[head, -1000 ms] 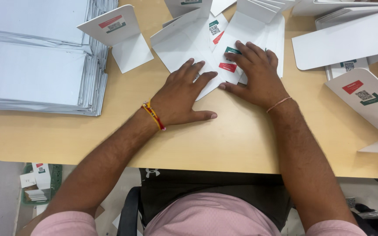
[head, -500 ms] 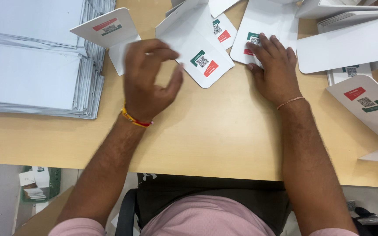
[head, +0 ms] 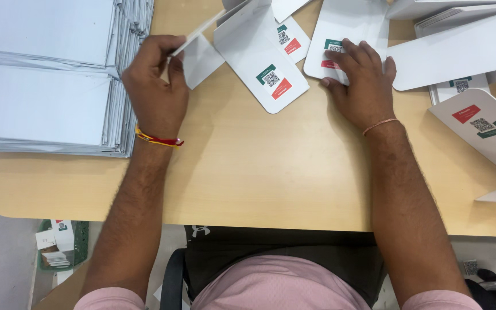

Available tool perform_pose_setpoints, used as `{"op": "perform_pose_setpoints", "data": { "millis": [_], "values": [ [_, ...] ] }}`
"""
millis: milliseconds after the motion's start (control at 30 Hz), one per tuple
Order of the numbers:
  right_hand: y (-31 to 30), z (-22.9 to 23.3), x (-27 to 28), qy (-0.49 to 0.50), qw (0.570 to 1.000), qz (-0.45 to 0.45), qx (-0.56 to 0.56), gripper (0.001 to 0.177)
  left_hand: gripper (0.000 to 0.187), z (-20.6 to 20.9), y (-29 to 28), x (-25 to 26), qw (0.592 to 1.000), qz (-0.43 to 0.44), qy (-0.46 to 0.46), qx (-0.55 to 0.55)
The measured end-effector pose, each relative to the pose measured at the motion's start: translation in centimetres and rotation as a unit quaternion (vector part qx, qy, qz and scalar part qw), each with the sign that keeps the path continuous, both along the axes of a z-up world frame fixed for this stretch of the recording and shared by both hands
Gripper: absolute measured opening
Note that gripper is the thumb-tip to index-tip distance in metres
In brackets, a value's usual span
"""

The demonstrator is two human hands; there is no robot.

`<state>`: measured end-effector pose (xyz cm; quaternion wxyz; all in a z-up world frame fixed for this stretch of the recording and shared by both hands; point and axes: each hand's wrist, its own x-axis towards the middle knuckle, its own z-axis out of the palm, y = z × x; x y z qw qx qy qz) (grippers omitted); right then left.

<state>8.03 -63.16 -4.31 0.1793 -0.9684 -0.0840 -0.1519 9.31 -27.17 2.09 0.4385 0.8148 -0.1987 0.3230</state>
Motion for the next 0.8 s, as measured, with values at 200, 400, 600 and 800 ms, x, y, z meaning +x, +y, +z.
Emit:
{"op": "perform_pose_setpoints", "data": {
  "millis": [200,400,600,800],
  "values": [
    [-0.3,-0.7,0.2,-0.045,0.998,-0.031,-0.021,0.034,0.014,-0.4,-3.9,1.7,0.992,-0.095,0.022,-0.084],
    [0.3,-0.7,0.2,-0.069,0.995,-0.068,0.0,0.027,0.01,-2.7,-4.7,5.3,0.996,-0.066,-0.06,-0.01],
    [3.7,0.5,-1.2,-0.053,0.991,0.029,0.12,0.046,0.004,-6.3,-1.9,7.1,0.985,-0.08,0.138,-0.062],
    [8.1,0.8,-1.3,-0.069,0.993,0.077,-0.062,0.081,0.02,-4.9,-0.3,6.5,0.989,-0.096,0.103,0.041]
  ]
}}
